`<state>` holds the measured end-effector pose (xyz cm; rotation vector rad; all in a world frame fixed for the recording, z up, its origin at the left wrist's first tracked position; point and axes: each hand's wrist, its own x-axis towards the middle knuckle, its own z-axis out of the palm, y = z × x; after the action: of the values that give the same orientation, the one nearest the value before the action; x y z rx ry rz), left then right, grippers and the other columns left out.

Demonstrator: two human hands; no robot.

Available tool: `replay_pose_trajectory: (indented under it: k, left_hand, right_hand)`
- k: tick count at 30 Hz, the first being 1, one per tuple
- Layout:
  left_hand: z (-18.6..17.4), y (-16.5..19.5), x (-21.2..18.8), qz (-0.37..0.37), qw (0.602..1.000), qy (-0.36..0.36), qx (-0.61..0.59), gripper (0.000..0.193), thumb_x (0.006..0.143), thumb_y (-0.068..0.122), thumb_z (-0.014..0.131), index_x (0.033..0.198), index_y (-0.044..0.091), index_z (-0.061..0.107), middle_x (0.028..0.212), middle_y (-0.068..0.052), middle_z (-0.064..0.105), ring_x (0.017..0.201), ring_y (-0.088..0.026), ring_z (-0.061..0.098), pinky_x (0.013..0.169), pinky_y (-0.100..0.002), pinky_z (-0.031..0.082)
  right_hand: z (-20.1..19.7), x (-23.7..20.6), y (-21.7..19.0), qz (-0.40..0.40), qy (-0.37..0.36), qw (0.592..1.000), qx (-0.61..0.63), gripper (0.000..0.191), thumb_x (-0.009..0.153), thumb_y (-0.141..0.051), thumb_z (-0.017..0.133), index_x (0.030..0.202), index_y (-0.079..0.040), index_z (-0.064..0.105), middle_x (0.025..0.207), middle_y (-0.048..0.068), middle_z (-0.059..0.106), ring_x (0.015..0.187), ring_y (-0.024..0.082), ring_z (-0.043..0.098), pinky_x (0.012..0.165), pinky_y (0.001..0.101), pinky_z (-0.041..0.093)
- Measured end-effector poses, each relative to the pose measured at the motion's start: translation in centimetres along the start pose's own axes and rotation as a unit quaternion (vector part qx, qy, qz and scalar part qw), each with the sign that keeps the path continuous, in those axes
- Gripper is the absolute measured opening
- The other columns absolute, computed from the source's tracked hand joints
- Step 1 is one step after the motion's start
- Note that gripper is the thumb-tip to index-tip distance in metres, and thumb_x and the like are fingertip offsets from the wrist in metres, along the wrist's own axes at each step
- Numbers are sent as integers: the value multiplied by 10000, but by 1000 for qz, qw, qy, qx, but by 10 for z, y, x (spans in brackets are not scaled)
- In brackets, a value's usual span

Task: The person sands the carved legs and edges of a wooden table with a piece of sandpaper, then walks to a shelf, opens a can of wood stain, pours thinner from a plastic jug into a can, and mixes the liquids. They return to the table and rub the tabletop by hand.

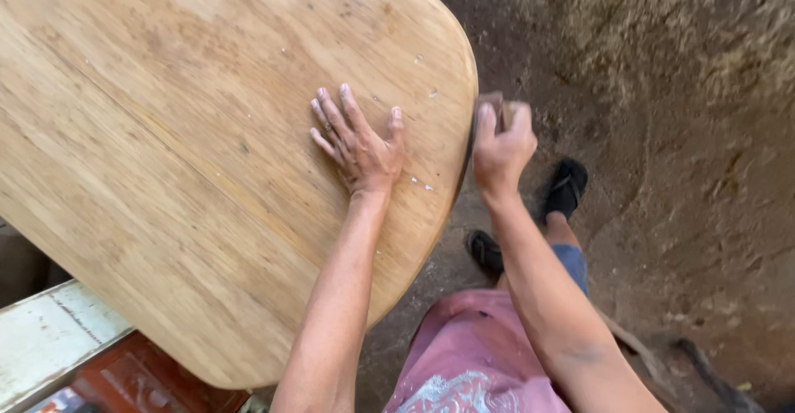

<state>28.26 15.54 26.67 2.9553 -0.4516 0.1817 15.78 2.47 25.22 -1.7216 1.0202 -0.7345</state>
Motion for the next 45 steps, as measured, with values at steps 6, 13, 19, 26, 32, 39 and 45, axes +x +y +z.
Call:
replay_pose_trajectory:
  k: [6, 13, 19, 26, 32, 39, 45]
  left_hand:
    - [3, -1, 0, 2, 1000, 10, 2, 917, 944, 608, 649, 1590, 50, 313, 1659, -276, 207, 1556, -458, 198, 1220, -686, 199]
    - [1, -1, -2, -5, 1000, -6, -1, 906, 956, 601, 629, 1595, 45, 308, 1670, -275, 191, 1569, -451, 174, 1232, -681, 184]
    - [1, -2, -2, 1, 1000, -10, 5, 909, 965, 604, 612, 1593, 31, 291, 1657, -290, 174, 1553, -460, 157, 1210, -697, 168]
    - [2, -1, -2, 0, 1000, 3, 9, 902, 967, 616, 607, 1594, 48, 295, 1667, -269, 189, 1567, -442, 162, 1221, -685, 184]
    - [-1, 0, -1, 0, 1000, 8, 7, 890, 962, 590, 634, 1597, 59, 310, 1663, -256, 212, 1561, -442, 194, 1228, -671, 202]
    - [4, -3, -4, 1, 1000, 3, 3, 881, 977, 593, 640, 1597, 58, 316, 1672, -263, 208, 1568, -446, 212, 1232, -671, 207]
    - [2, -2, -3, 2, 1000, -1, 12, 901, 955, 588, 648, 1594, 57, 298, 1654, -273, 206, 1549, -453, 196, 1217, -679, 200]
  right_hand:
    - [-2, -3, -14, -87, 19, 995, -33, 155, 1008, -139, 688, 1026, -2, 617, 869, 193, 713, 802, 289, 752, 723, 384, 580]
    - [0, 8, -10, -62, -16, 998, -27, 138, 1029, -102, 695, 1039, 15, 624, 878, 189, 719, 773, 300, 722, 716, 383, 561]
    - [-1, 7, -2, -121, -20, 991, -55, 100, 1010, -97, 672, 1015, -19, 611, 871, 177, 698, 754, 314, 715, 676, 408, 564]
    - [-4, -35, 22, -121, -66, 987, -88, 94, 976, -97, 663, 988, -16, 617, 853, 211, 653, 776, 360, 679, 692, 435, 541]
    - [-16, 8, 62, 71, -35, 996, 51, 191, 1062, -192, 662, 977, -32, 599, 810, 26, 618, 723, 140, 555, 657, 319, 489]
    - [-1, -15, 36, 52, -69, 990, 108, 184, 1073, -180, 682, 1016, -12, 631, 887, 48, 677, 813, 104, 595, 748, 281, 515]
    - [5, -28, 23, 62, -9, 995, 77, 159, 1025, -157, 716, 971, -20, 658, 841, 64, 694, 758, 93, 603, 694, 291, 523]
